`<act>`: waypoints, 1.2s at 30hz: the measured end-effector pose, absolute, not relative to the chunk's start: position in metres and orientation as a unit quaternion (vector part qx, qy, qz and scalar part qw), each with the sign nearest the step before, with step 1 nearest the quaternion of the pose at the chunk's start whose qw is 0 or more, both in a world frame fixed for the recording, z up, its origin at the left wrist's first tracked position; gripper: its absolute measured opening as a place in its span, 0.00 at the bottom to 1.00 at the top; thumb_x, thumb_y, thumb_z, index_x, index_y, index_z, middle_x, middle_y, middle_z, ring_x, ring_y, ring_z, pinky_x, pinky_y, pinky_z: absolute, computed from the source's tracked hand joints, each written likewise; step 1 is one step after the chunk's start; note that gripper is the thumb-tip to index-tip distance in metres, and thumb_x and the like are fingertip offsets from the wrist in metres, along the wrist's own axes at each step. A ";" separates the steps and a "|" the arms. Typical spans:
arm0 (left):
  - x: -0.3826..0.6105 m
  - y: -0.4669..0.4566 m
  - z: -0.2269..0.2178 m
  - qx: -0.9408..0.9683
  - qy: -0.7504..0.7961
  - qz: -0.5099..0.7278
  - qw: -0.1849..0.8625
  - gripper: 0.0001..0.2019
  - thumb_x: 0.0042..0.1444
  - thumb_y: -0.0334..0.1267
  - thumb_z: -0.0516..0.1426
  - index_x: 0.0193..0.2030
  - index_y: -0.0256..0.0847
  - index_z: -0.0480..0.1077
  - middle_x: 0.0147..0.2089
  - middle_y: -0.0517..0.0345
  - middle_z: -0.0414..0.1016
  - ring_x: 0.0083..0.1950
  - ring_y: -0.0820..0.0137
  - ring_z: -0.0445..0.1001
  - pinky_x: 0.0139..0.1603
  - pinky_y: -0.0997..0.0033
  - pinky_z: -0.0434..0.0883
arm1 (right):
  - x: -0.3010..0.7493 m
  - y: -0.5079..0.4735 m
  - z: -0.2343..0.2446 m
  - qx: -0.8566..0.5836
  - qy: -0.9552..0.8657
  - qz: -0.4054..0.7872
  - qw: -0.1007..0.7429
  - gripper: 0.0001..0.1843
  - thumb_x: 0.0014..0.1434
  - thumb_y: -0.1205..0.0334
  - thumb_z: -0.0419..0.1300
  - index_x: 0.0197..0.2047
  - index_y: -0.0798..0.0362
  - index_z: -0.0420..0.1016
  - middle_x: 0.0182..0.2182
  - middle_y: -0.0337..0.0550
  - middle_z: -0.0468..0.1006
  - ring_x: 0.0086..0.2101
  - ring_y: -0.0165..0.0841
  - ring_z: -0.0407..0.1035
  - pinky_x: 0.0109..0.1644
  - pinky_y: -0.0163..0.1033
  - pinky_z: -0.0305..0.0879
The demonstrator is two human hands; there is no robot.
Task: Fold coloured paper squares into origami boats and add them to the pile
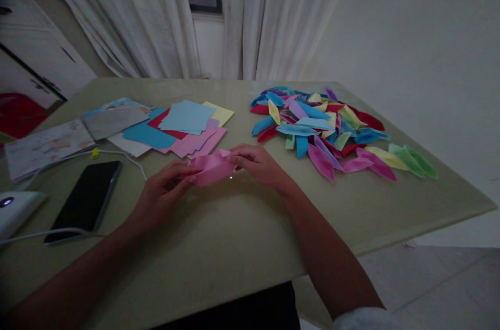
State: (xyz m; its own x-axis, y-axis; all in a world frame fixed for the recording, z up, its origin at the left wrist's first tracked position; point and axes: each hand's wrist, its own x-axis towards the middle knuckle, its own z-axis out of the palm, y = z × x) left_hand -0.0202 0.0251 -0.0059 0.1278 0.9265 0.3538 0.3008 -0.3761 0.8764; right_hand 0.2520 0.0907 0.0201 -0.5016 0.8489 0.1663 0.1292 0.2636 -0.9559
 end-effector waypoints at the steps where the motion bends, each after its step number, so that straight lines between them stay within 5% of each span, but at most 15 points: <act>1: -0.020 0.025 -0.007 0.671 0.451 0.486 0.332 0.07 0.65 0.43 0.65 0.44 0.44 0.83 0.46 0.53 0.80 0.46 0.64 0.79 0.41 0.69 0.74 | 0.252 0.090 0.021 -0.342 -0.704 0.507 0.360 0.13 0.68 0.50 0.68 0.42 0.51 0.87 0.42 0.44 0.83 0.38 0.34 0.77 0.43 0.38 0.77; 7: -0.020 0.026 -0.008 0.666 0.482 0.476 0.312 0.08 0.67 0.40 0.63 0.37 0.42 0.81 0.41 0.54 0.76 0.40 0.67 0.76 0.38 0.71 0.73 | 0.250 0.089 0.018 -0.345 -0.701 0.494 0.381 0.19 0.58 0.55 0.76 0.51 0.49 0.81 0.51 0.44 0.80 0.42 0.34 0.77 0.43 0.37 0.77; 13: -0.020 0.025 -0.004 0.675 0.508 0.469 0.258 0.09 0.65 0.41 0.64 0.36 0.42 0.83 0.44 0.53 0.76 0.42 0.65 0.77 0.38 0.70 0.74 | 0.251 0.092 0.015 -0.379 -0.716 0.472 0.347 0.11 0.62 0.54 0.72 0.36 0.53 0.85 0.33 0.42 0.83 0.30 0.31 0.75 0.37 0.36 0.71; 21: -0.019 0.026 -0.007 0.677 0.488 0.459 0.306 0.11 0.67 0.44 0.63 0.36 0.43 0.83 0.45 0.53 0.80 0.43 0.66 0.80 0.40 0.69 0.73 | 0.246 0.090 0.019 -0.391 -0.736 0.423 0.355 0.11 0.69 0.56 0.65 0.37 0.53 0.83 0.30 0.39 0.81 0.29 0.30 0.72 0.35 0.34 0.69; 29: -0.023 0.032 -0.009 0.659 0.491 0.467 0.326 0.12 0.69 0.43 0.60 0.36 0.42 0.81 0.43 0.54 0.79 0.43 0.65 0.78 0.43 0.67 0.74 | 0.246 0.088 0.020 -0.376 -0.663 0.528 0.374 0.19 0.54 0.49 0.79 0.38 0.53 0.82 0.31 0.39 0.83 0.30 0.32 0.75 0.35 0.35 0.71; 36: -0.021 0.030 -0.012 0.648 0.485 0.468 0.355 0.12 0.67 0.47 0.64 0.38 0.42 0.81 0.44 0.54 0.77 0.43 0.65 0.77 0.39 0.69 0.74 | 0.242 0.084 0.023 -0.346 -0.640 0.551 0.408 0.15 0.55 0.54 0.79 0.40 0.52 0.84 0.31 0.37 0.83 0.30 0.29 0.76 0.36 0.34 0.73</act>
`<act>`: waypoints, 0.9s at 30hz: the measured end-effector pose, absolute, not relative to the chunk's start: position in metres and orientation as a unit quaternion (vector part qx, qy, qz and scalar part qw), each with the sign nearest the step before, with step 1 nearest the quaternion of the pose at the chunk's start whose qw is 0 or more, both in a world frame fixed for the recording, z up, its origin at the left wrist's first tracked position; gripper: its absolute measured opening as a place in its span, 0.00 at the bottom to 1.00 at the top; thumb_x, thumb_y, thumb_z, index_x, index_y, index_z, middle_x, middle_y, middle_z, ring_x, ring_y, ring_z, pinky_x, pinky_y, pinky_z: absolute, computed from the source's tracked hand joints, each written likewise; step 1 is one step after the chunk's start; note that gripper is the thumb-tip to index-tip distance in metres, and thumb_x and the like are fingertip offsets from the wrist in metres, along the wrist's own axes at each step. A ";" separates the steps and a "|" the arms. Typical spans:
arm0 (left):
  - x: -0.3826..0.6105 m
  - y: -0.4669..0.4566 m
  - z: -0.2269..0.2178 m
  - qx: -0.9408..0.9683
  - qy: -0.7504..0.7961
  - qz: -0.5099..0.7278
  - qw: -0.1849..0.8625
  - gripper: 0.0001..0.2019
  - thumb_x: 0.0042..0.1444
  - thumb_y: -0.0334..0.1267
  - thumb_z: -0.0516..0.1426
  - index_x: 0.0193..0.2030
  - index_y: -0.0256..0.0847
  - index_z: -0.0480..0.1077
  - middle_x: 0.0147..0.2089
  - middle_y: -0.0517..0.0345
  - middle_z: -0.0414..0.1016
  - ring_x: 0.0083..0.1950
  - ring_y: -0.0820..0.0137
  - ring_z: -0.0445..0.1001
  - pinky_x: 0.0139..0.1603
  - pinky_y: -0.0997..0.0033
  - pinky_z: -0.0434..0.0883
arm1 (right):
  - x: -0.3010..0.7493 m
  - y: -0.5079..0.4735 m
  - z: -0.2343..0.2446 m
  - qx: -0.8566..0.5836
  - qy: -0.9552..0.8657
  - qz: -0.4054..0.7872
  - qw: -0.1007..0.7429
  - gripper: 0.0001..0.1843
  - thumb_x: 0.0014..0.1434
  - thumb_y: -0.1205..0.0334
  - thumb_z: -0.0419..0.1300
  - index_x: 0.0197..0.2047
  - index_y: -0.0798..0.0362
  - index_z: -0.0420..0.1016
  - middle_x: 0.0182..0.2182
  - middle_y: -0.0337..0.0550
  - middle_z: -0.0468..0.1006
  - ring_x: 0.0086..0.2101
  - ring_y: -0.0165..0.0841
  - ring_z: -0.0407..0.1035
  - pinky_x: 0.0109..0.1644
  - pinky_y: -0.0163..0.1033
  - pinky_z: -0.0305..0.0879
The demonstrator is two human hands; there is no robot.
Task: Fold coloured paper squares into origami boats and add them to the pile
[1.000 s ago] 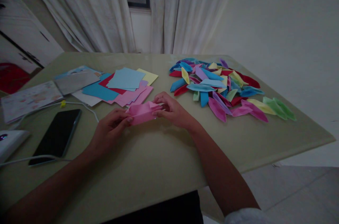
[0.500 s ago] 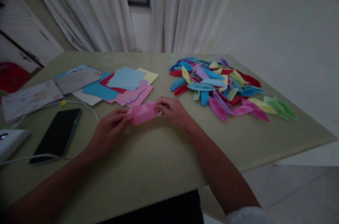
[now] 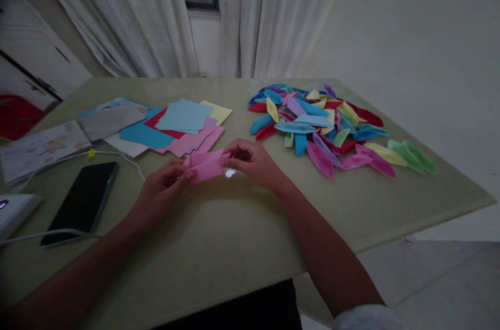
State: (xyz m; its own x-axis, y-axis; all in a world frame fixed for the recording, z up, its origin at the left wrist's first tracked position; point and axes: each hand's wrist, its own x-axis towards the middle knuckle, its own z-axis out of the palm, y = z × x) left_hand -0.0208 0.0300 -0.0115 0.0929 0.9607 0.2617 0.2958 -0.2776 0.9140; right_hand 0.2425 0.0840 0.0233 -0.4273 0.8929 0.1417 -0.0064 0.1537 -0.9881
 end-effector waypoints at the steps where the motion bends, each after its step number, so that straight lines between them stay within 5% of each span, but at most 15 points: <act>1: -0.021 0.030 -0.012 0.654 0.486 0.460 0.355 0.12 0.68 0.47 0.64 0.37 0.42 0.80 0.44 0.54 0.77 0.43 0.65 0.77 0.39 0.69 0.74 | 0.242 0.083 0.024 -0.342 -0.638 0.556 0.410 0.16 0.55 0.54 0.79 0.41 0.52 0.84 0.32 0.38 0.84 0.30 0.29 0.76 0.37 0.34 0.73; 5: -0.020 0.025 -0.012 0.676 0.500 0.457 0.290 0.09 0.70 0.46 0.62 0.47 0.44 0.79 0.58 0.48 0.76 0.58 0.58 0.78 0.55 0.58 0.78 | 0.241 0.081 0.027 -0.338 -0.637 0.566 0.399 0.17 0.54 0.51 0.80 0.40 0.53 0.86 0.31 0.40 0.84 0.30 0.30 0.76 0.35 0.35 0.74; 7: -0.019 0.020 -0.007 0.700 0.501 0.459 0.219 0.12 0.68 0.44 0.63 0.56 0.47 0.78 0.68 0.47 0.71 0.71 0.54 0.71 0.70 0.47 0.72 | 0.238 0.079 0.027 -0.347 -0.639 0.558 0.401 0.18 0.53 0.49 0.80 0.37 0.53 0.86 0.29 0.40 0.84 0.28 0.30 0.75 0.33 0.34 0.72; 9: -0.018 0.014 -0.002 0.725 0.480 0.458 0.185 0.14 0.69 0.42 0.63 0.60 0.50 0.77 0.70 0.48 0.70 0.74 0.53 0.68 0.74 0.44 0.68 | 0.232 0.074 0.025 -0.356 -0.637 0.551 0.404 0.19 0.52 0.48 0.81 0.36 0.53 0.85 0.27 0.39 0.83 0.27 0.30 0.75 0.32 0.34 0.71; 16: -0.009 -0.004 0.006 0.754 0.410 0.478 0.185 0.17 0.66 0.38 0.67 0.60 0.50 0.78 0.56 0.50 0.82 0.55 0.60 0.82 0.53 0.59 0.81 | 0.210 0.049 0.022 -0.330 -0.631 0.584 0.388 0.18 0.57 0.49 0.79 0.40 0.53 0.85 0.30 0.40 0.84 0.29 0.32 0.78 0.35 0.37 0.76; 27: -0.009 -0.006 0.002 0.719 0.406 0.518 0.225 0.16 0.69 0.31 0.64 0.60 0.50 0.79 0.57 0.52 0.84 0.57 0.61 0.83 0.55 0.59 0.80 | 0.208 0.042 0.028 -0.336 -0.690 0.465 0.441 0.15 0.63 0.47 0.75 0.39 0.51 0.86 0.32 0.39 0.77 0.28 0.29 0.68 0.31 0.36 0.64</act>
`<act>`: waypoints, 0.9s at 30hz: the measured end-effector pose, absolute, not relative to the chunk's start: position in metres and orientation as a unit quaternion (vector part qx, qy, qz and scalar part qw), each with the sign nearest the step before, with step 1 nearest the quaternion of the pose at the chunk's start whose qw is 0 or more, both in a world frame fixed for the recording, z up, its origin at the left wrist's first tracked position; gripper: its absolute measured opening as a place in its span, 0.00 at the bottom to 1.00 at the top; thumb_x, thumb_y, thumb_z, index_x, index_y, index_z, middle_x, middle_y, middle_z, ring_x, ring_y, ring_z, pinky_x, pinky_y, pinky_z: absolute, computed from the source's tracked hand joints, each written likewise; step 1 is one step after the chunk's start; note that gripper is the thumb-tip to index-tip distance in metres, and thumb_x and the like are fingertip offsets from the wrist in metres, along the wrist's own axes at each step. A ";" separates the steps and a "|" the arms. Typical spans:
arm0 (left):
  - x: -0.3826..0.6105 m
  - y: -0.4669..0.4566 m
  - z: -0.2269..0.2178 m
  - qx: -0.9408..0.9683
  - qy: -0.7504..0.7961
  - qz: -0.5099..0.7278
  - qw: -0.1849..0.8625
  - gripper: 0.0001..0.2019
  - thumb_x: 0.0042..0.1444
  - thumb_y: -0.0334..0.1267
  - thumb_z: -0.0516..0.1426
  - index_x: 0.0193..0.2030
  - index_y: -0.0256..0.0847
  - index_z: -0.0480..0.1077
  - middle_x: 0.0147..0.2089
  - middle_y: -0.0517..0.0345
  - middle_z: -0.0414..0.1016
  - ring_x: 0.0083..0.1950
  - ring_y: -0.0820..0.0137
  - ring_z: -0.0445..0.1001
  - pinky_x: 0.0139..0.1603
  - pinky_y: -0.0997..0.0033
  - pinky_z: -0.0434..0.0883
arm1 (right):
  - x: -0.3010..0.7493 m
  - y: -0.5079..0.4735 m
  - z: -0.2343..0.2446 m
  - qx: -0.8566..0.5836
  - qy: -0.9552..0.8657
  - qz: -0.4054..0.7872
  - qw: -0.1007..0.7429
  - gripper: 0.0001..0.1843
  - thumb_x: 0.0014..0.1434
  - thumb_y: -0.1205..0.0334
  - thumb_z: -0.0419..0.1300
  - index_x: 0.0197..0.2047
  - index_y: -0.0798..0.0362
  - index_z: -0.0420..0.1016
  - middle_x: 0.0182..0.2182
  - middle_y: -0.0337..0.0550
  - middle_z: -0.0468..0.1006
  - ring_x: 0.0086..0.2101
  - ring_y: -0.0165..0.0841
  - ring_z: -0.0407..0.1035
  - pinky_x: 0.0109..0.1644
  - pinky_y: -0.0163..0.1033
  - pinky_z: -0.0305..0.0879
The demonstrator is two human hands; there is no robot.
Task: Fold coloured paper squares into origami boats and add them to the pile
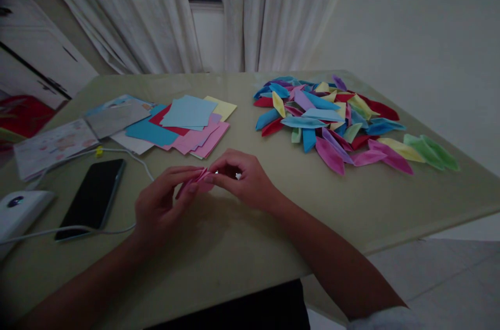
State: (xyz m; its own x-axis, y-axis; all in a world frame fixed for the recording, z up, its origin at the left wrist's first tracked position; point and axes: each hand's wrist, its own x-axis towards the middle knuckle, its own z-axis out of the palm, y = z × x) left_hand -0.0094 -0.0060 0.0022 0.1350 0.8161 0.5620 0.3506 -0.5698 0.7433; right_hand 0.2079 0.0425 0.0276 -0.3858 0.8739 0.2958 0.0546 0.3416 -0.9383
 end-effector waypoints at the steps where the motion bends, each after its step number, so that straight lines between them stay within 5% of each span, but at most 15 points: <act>1: -0.009 -0.006 0.002 0.725 0.402 0.515 0.219 0.16 0.68 0.31 0.65 0.60 0.50 0.79 0.57 0.52 0.84 0.57 0.61 0.83 0.55 0.60 0.80 | 0.207 0.042 0.028 -0.334 -0.690 0.464 0.444 0.15 0.63 0.47 0.75 0.39 0.51 0.86 0.32 0.39 0.76 0.28 0.28 0.67 0.31 0.36 0.63; 16: -0.008 -0.009 0.003 0.725 0.374 0.521 0.249 0.21 0.68 0.27 0.64 0.63 0.50 0.78 0.55 0.53 0.84 0.53 0.66 0.83 0.51 0.68 0.79 | 0.202 0.034 0.029 -0.338 -0.699 0.404 0.484 0.17 0.60 0.51 0.77 0.31 0.54 0.81 0.26 0.36 0.75 0.25 0.26 0.63 0.29 0.35 0.59; 27: -0.010 -0.008 0.006 0.728 0.367 0.538 0.216 0.17 0.68 0.25 0.63 0.58 0.47 0.80 0.51 0.54 0.83 0.51 0.68 0.82 0.48 0.69 0.78 | 0.202 0.035 0.026 -0.289 -0.721 0.426 0.464 0.07 0.65 0.59 0.74 0.41 0.52 0.85 0.33 0.39 0.78 0.30 0.28 0.69 0.32 0.35 0.65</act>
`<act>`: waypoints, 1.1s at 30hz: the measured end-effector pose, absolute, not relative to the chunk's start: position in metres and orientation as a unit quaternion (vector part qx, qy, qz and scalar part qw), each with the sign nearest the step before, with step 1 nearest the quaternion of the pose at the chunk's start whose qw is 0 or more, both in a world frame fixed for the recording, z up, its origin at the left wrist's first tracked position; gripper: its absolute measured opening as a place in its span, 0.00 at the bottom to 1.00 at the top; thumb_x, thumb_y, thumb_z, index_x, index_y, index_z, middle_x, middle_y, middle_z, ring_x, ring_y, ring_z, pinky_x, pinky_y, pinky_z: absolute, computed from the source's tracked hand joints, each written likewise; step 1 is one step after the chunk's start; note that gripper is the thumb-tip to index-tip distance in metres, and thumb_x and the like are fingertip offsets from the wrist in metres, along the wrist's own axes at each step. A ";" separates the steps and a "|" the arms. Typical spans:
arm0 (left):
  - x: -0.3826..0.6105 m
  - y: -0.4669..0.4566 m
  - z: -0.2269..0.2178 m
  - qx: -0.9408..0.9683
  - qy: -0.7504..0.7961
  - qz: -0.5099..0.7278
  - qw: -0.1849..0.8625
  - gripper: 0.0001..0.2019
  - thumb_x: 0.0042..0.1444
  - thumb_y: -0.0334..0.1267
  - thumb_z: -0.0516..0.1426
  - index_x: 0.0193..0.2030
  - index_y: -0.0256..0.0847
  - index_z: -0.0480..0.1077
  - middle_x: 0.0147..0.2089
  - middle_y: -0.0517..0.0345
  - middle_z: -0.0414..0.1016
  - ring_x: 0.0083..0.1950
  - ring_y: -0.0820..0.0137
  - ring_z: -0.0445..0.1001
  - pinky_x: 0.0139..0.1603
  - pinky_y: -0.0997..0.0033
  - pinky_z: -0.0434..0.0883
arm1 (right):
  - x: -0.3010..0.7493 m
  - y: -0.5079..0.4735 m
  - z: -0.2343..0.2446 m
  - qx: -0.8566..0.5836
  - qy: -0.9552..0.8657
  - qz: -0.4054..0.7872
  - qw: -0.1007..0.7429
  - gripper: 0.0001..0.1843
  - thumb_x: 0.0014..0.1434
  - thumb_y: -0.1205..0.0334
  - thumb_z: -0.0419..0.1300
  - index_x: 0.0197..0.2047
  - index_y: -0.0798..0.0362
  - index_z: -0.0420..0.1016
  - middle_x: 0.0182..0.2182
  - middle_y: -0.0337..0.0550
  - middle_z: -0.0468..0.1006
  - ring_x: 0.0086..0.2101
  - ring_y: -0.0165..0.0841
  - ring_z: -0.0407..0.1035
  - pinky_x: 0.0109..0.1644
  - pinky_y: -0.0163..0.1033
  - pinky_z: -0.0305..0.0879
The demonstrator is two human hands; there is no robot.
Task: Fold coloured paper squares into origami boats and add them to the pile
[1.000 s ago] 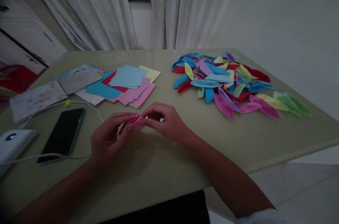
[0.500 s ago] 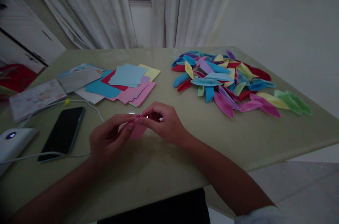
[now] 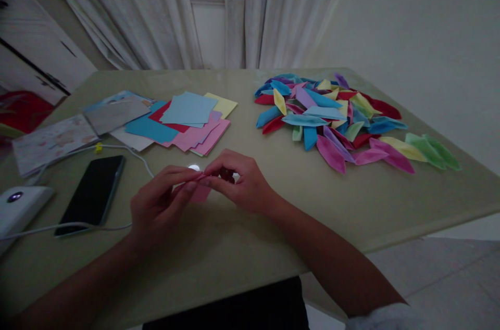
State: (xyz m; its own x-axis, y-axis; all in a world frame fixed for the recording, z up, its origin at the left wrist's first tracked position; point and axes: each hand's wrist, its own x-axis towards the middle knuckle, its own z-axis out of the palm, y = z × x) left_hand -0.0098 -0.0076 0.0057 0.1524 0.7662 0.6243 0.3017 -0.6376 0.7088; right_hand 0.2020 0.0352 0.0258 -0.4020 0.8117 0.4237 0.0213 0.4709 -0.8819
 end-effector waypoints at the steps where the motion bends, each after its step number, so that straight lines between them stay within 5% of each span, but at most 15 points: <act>1: -0.010 -0.008 0.006 0.727 0.368 0.541 0.210 0.16 0.67 0.25 0.64 0.58 0.47 0.81 0.50 0.54 0.83 0.50 0.68 0.82 0.47 0.70 0.78 | 0.201 0.034 0.026 -0.296 -0.717 0.424 0.468 0.07 0.65 0.58 0.74 0.40 0.52 0.84 0.33 0.39 0.77 0.30 0.28 0.69 0.32 0.35 0.65; 12: -0.008 -0.005 0.004 0.764 0.359 0.534 0.035 0.19 0.63 0.24 0.68 0.57 0.47 0.81 0.54 0.54 0.84 0.50 0.67 0.82 0.48 0.67 0.79 | 0.202 0.033 0.026 -0.287 -0.620 0.579 0.445 0.17 0.61 0.55 0.77 0.47 0.50 0.77 0.34 0.38 0.81 0.29 0.29 0.75 0.29 0.34 0.74; 21: -0.009 -0.002 0.002 0.771 0.382 0.509 0.030 0.24 0.62 0.37 0.72 0.63 0.44 0.75 0.54 0.49 0.81 0.53 0.61 0.81 0.52 0.62 0.80 | 0.207 0.039 0.024 -0.294 -0.687 0.523 0.411 0.09 0.65 0.58 0.71 0.42 0.52 0.76 0.34 0.38 0.77 0.31 0.28 0.72 0.36 0.35 0.71; 24: -0.013 0.000 0.003 0.764 0.398 0.506 0.049 0.30 0.61 0.47 0.72 0.67 0.46 0.72 0.61 0.46 0.78 0.61 0.55 0.78 0.63 0.53 0.77 | 0.212 0.046 0.022 -0.297 -0.698 0.505 0.412 0.08 0.65 0.59 0.69 0.40 0.52 0.75 0.33 0.38 0.75 0.31 0.29 0.70 0.36 0.35 0.69; 27: -0.017 0.005 0.004 0.709 0.460 0.528 0.081 0.24 0.69 0.48 0.65 0.68 0.48 0.71 0.69 0.46 0.73 0.71 0.53 0.72 0.72 0.44 0.69 | 0.219 0.055 0.020 -0.301 -0.705 0.485 0.421 0.08 0.64 0.60 0.69 0.39 0.52 0.74 0.33 0.38 0.75 0.31 0.29 0.69 0.35 0.35 0.68; 30: -0.018 0.014 -0.001 0.644 0.515 0.534 0.186 0.22 0.73 0.48 0.60 0.70 0.50 0.69 0.74 0.46 0.68 0.76 0.53 0.67 0.71 0.45 0.70 | 0.224 0.062 0.018 -0.282 -0.718 0.470 0.429 0.08 0.63 0.59 0.69 0.39 0.52 0.75 0.33 0.39 0.76 0.31 0.30 0.70 0.36 0.35 0.69; 33: -0.016 0.021 -0.010 0.592 0.505 0.532 0.335 0.26 0.71 0.50 0.61 0.72 0.50 0.66 0.74 0.43 0.69 0.70 0.54 0.74 0.63 0.51 0.77 | 0.228 0.065 0.018 -0.281 -0.722 0.450 0.444 0.07 0.63 0.60 0.70 0.39 0.52 0.76 0.34 0.40 0.76 0.32 0.30 0.70 0.37 0.36 0.69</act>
State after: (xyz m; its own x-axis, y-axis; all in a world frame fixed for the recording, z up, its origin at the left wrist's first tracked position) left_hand -0.0160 0.0211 -0.0100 -0.0750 0.9536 0.2917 0.2422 -0.2663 0.9330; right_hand 0.2279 0.0647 0.0175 -0.4490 0.8048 0.3882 0.0064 0.4374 -0.8992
